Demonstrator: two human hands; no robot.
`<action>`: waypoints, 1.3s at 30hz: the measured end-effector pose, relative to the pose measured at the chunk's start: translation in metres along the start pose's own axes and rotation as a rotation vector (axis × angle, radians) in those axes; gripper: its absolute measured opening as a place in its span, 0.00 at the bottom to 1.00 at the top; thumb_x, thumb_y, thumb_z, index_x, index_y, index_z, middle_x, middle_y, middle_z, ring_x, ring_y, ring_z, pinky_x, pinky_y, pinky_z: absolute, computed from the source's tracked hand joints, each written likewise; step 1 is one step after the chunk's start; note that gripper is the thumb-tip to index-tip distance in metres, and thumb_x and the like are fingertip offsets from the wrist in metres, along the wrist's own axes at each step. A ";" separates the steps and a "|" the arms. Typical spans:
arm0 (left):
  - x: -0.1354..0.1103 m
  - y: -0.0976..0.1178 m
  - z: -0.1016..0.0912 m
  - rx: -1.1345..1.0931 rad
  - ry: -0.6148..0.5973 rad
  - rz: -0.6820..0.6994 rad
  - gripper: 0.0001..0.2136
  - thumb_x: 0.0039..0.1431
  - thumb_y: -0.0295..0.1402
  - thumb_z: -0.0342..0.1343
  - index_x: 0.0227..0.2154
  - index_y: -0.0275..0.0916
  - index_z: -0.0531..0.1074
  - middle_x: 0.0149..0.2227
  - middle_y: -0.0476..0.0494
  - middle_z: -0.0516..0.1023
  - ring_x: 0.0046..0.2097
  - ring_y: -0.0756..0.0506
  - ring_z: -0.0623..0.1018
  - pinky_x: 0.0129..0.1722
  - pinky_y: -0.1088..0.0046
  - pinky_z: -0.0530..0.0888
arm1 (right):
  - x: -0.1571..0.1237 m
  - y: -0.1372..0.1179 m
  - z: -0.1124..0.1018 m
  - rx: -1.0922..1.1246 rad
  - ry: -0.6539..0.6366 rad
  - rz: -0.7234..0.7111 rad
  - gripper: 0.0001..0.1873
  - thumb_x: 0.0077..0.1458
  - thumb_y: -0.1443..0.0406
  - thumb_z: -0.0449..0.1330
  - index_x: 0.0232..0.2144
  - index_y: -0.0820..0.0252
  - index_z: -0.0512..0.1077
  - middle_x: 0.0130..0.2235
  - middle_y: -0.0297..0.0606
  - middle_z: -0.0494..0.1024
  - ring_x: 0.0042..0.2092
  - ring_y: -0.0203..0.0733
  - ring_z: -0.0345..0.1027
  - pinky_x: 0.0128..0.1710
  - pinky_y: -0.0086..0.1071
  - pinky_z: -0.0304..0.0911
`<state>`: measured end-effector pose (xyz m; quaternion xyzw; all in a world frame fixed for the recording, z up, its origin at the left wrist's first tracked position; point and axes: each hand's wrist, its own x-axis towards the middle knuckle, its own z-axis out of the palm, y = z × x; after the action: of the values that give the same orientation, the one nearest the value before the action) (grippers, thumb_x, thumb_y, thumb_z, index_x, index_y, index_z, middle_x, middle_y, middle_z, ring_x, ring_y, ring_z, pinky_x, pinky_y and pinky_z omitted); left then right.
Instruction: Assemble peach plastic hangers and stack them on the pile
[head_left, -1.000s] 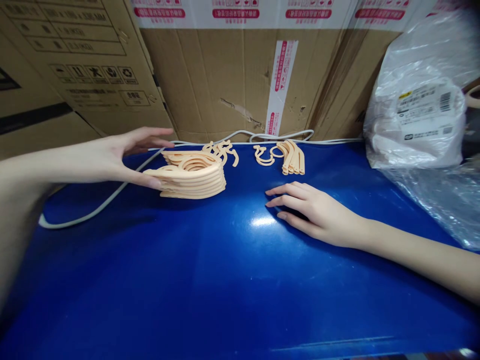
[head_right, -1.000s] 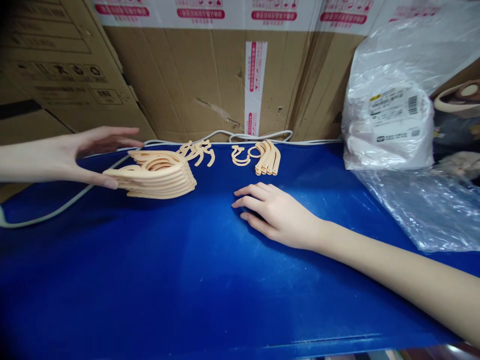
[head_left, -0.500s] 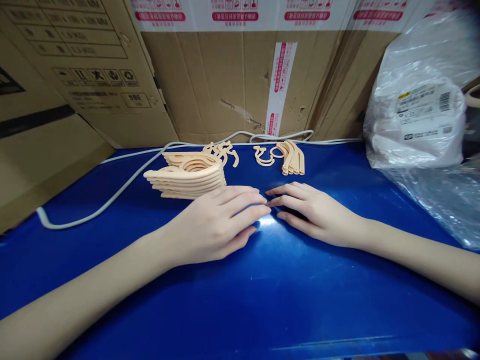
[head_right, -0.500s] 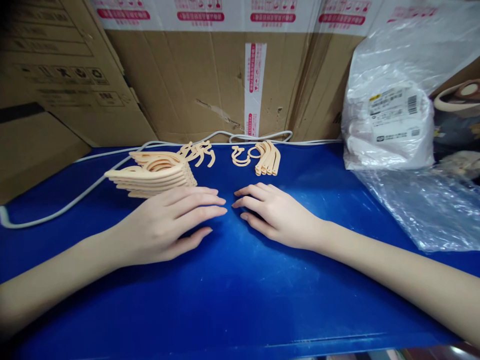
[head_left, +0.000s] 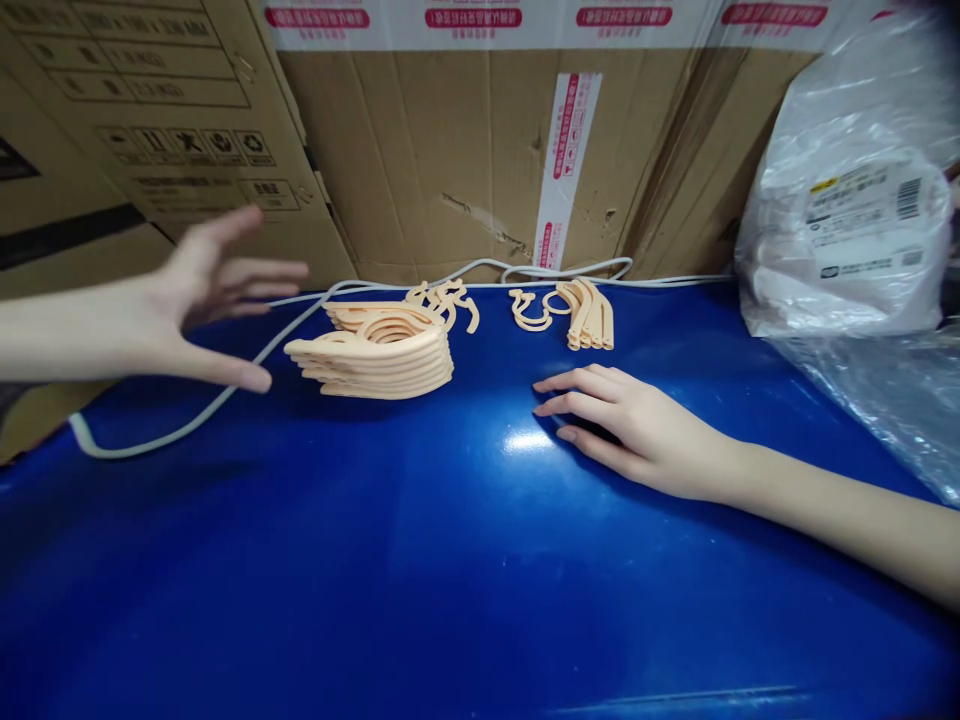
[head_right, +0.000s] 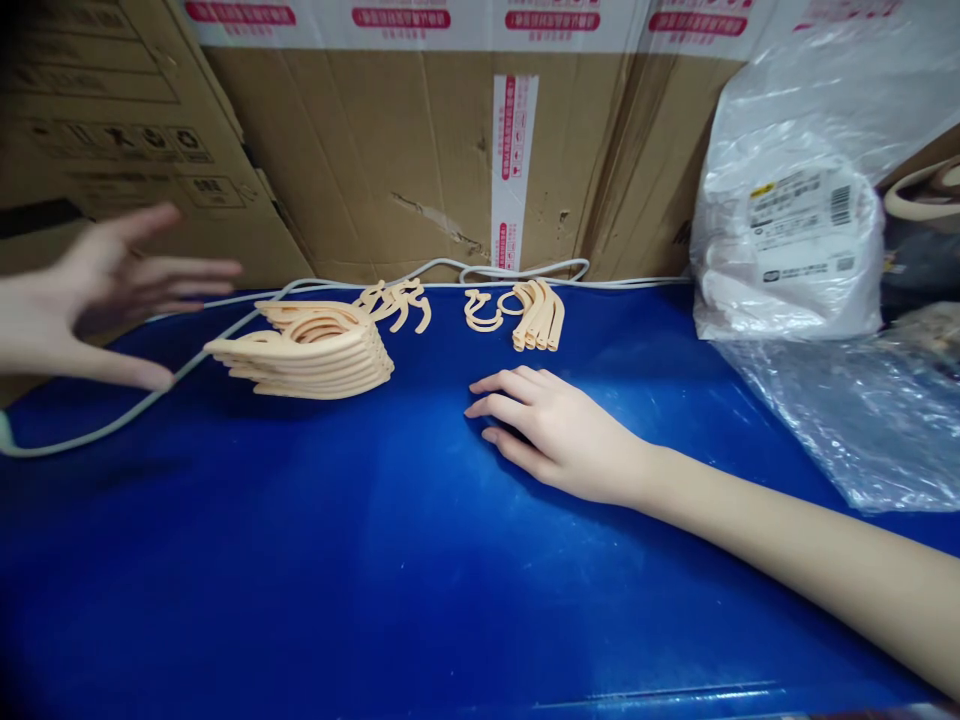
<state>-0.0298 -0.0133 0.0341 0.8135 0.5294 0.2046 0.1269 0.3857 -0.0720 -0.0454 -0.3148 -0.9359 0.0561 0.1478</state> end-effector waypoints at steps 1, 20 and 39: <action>-0.003 -0.009 0.006 -0.057 -0.141 -0.019 0.60 0.37 0.52 0.66 0.67 0.49 0.30 0.65 0.33 0.61 0.60 0.38 0.69 0.52 0.53 0.70 | 0.000 0.000 0.000 -0.001 0.002 0.000 0.15 0.66 0.63 0.49 0.50 0.57 0.70 0.57 0.44 0.70 0.55 0.46 0.65 0.54 0.45 0.61; -0.003 -0.007 0.054 -0.112 -0.152 -0.180 0.49 0.44 0.53 0.64 0.66 0.40 0.49 0.58 0.39 0.71 0.60 0.37 0.67 0.59 0.56 0.64 | 0.003 0.003 0.003 0.008 0.021 0.001 0.14 0.65 0.63 0.51 0.50 0.56 0.70 0.56 0.44 0.71 0.55 0.47 0.66 0.53 0.46 0.62; -0.013 0.010 0.056 -0.137 -0.074 -0.208 0.41 0.45 0.50 0.64 0.60 0.40 0.59 0.61 0.39 0.66 0.58 0.37 0.69 0.56 0.59 0.68 | 0.002 0.002 0.003 0.003 0.020 -0.012 0.14 0.65 0.63 0.50 0.50 0.57 0.70 0.56 0.44 0.71 0.55 0.47 0.66 0.53 0.46 0.63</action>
<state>-0.0002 -0.0290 -0.0143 0.7505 0.5907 0.1960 0.2222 0.3845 -0.0693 -0.0483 -0.3097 -0.9361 0.0533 0.1581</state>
